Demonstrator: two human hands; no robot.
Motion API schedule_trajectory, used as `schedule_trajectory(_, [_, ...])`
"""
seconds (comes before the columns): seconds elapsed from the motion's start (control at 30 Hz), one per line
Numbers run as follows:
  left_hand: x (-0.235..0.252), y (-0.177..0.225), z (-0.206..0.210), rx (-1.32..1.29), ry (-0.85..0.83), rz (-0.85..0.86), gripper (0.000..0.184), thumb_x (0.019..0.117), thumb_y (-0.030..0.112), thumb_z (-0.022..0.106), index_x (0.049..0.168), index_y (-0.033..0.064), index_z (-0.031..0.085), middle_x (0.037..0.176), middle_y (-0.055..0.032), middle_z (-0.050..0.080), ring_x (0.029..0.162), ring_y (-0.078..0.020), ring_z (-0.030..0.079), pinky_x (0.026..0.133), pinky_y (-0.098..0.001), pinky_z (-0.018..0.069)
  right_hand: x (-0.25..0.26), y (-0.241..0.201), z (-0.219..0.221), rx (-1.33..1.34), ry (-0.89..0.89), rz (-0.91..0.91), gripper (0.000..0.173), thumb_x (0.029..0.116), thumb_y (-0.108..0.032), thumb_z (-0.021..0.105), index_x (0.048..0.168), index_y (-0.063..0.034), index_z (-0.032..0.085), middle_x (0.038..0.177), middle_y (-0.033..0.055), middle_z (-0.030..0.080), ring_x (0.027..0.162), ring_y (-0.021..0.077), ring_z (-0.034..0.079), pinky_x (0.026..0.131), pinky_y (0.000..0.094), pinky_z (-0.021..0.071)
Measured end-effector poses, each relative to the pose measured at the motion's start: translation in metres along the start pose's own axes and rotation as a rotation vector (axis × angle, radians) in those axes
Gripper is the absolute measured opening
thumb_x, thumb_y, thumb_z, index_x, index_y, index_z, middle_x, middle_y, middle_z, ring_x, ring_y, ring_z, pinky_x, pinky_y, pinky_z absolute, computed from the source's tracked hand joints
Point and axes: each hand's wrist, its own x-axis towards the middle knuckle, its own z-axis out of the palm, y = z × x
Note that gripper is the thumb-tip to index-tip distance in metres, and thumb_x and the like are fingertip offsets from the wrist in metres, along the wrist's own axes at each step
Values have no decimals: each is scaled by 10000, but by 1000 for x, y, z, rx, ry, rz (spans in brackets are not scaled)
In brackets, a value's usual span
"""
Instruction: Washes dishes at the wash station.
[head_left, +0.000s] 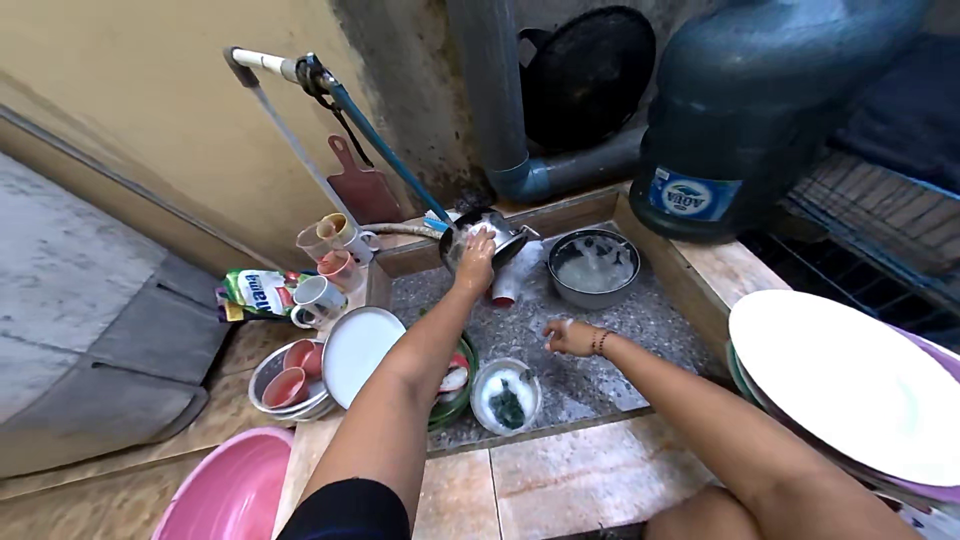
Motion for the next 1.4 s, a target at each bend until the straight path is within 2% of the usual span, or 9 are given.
schedule_trajectory(0.1, [0, 16, -8, -105, 214, 68, 215, 803, -220, 565, 963, -113, 663, 1425, -229, 595, 1446, -401, 449, 1231, -578, 280, 0, 1, 0, 2, 9, -7, 487, 1050, -262, 597, 1451, -4, 499, 1189, 236, 685, 1043, 343, 679, 971, 520, 512])
schedule_trajectory(0.2, [-4, 35, -19, -303, 373, -103, 256, 818, -204, 510, 997, -111, 668, 1437, -211, 589, 1446, -354, 457, 1238, -529, 297, -8, -16, 2, -99, 26, -35, 446, 1054, -263, 587, 1407, 7, 549, 1209, 238, 685, 1109, 368, 672, 1026, 555, 487])
schedule_trajectory(0.4, [-19, 47, -25, -666, 387, -541, 116, 823, -172, 521, 874, -74, 557, 1424, -197, 589, 1348, -265, 548, 1122, -424, 437, -17, -87, 58, -265, 25, -510, 252, 1035, -137, 537, 1100, 37, 707, 1091, 232, 704, 1066, 374, 677, 977, 567, 504])
schedule_trajectory(0.47, [-26, 47, -20, -700, 344, -563, 101, 844, -150, 525, 882, -63, 560, 1429, -183, 592, 1342, -255, 553, 1113, -434, 445, -5, -96, 90, -364, -92, -538, 240, 1012, -150, 601, 1155, -5, 729, 1212, 240, 676, 1163, 406, 636, 1026, 599, 477])
schedule_trajectory(0.57, [-38, 52, -15, -664, 280, -504, 90, 865, -134, 538, 871, -49, 567, 1431, -173, 587, 1325, -269, 560, 1097, -451, 456, 9, -91, 117, -555, -241, -312, 422, 983, -224, 670, 1386, -103, 639, 1531, 284, 448, 1358, 540, 454, 1041, 750, 405])
schedule_trajectory(0.87, [-56, 56, -13, -555, 77, -387, 91, 871, -99, 550, 873, -37, 616, 1450, -129, 583, 1397, -244, 497, 1189, -454, 357, -36, -43, 65, -781, -353, 336, 370, 1008, -213, 585, 1204, 93, 657, 1309, 308, 622, 1257, 475, 580, 1009, 705, 438])
schedule_trajectory(1.1, [-57, 62, -18, -601, -173, -576, 200, 915, -26, 585, 1103, -30, 652, 1355, -176, 628, 1272, -303, 598, 1072, -507, 481, -62, 31, -11, -722, -253, 502, 339, 956, -226, 657, 1117, 70, 692, 1211, 309, 658, 1179, 479, 614, 957, 714, 447])
schedule_trajectory(1.27, [-53, 64, -16, -564, -342, -627, 289, 920, 24, 612, 1205, -1, 652, 1204, -236, 671, 1167, -383, 642, 980, -599, 513, -86, -28, -53, -404, -32, 287, 362, 969, -180, 687, 1289, -13, 652, 1252, 273, 652, 1197, 451, 606, 1021, 668, 438])
schedule_trajectory(1.4, [-49, 59, -9, -595, -361, -548, 512, 942, -21, 568, 1436, 106, 519, 1371, -165, 631, 1267, -350, 613, 1046, -584, 497, -38, -52, -47, -329, 116, 33, 394, 970, -125, 659, 1354, -46, 623, 1337, 242, 626, 1251, 405, 595, 1067, 616, 439])
